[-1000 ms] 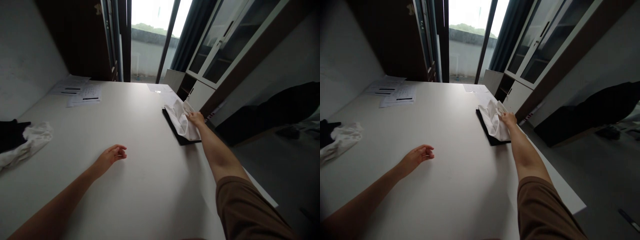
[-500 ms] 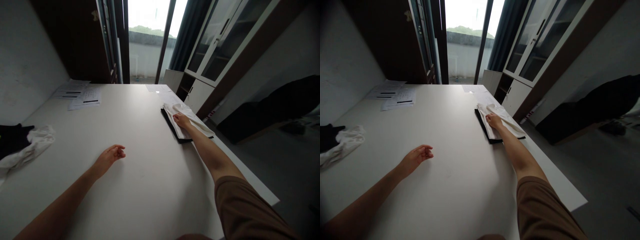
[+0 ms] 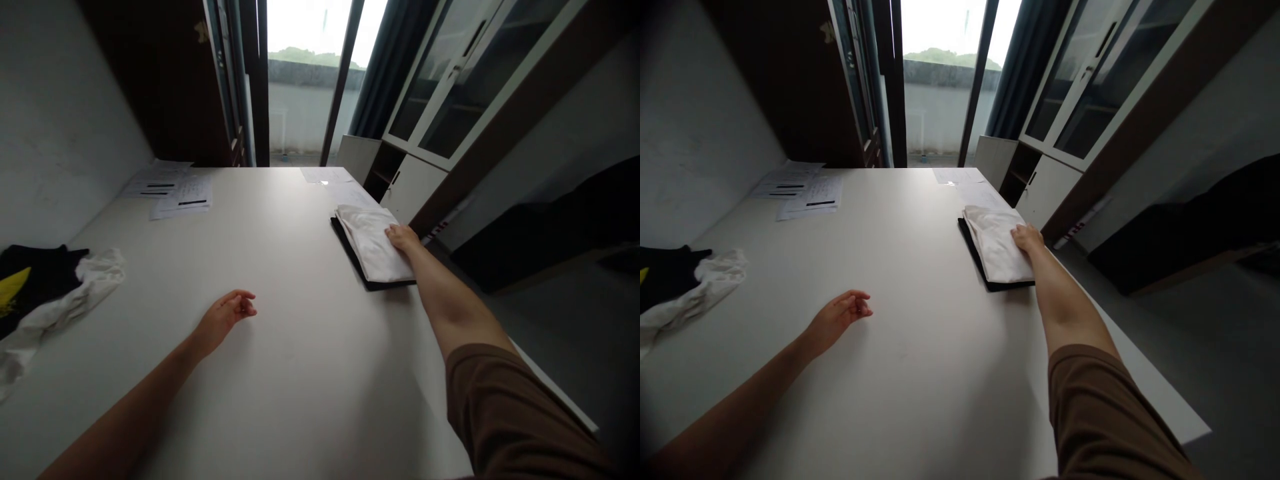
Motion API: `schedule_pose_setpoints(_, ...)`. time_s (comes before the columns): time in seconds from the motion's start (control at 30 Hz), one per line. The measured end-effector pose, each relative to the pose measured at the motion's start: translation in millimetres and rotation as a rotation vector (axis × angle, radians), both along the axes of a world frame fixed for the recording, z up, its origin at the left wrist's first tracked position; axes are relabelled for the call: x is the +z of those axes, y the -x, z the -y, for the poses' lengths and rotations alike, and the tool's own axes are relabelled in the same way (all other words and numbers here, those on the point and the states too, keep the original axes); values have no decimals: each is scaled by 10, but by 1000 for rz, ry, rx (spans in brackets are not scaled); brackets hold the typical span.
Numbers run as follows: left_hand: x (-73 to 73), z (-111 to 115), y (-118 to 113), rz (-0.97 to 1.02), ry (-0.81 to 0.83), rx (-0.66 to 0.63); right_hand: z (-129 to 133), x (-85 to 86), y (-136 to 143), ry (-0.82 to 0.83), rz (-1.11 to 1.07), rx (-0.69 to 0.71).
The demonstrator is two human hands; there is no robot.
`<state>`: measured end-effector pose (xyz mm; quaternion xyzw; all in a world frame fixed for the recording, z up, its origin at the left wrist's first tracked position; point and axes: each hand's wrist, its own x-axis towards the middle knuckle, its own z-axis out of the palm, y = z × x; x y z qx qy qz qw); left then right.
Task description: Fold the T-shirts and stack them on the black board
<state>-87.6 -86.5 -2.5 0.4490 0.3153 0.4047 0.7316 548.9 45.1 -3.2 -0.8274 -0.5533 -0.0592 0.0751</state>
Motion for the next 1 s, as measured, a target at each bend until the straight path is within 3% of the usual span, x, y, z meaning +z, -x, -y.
schedule_pose_setpoints(0.1,-10,-16,-6,4,-8,-10,32,-50,295,16,-6,118)
schedule_pose_setpoints(0.23,-46,-21,-17,-24,-40,-10,9,-154,948,52,-26,432)
schedule_pose_setpoints(0.37,-87,27,-36,-127,-134,-18,91,-228,1511,77,-39,597)
schedule_pose_setpoints(0.43,-94,39,-34,-264,-270,-25,150,-253,1749,40,-13,603)
schedule_pose_setpoints(0.5,-82,18,-8,-495,-527,-7,204,-283,2012,-17,5,621)
schedule_pose_setpoints(0.63,-4,-130,205,-991,-1014,102,357,-351,2680,-35,-24,846)
schedule_pose_setpoints(0.7,40,-236,441,-1174,-1072,219,451,-382,3026,-13,-49,946)
schedule_pose_setpoints(0.8,83,-363,1010,-1425,-969,433,550,-396,3415,5,-71,1010)
schedule_pose_setpoints(0.9,94,-348,1773,-1665,-752,592,578,-371,3587,-10,-105,988)
schedule_pose_setpoints(1.0,75,-182,2501,-1818,-621,645,574,-345,3615,-27,-153,969)
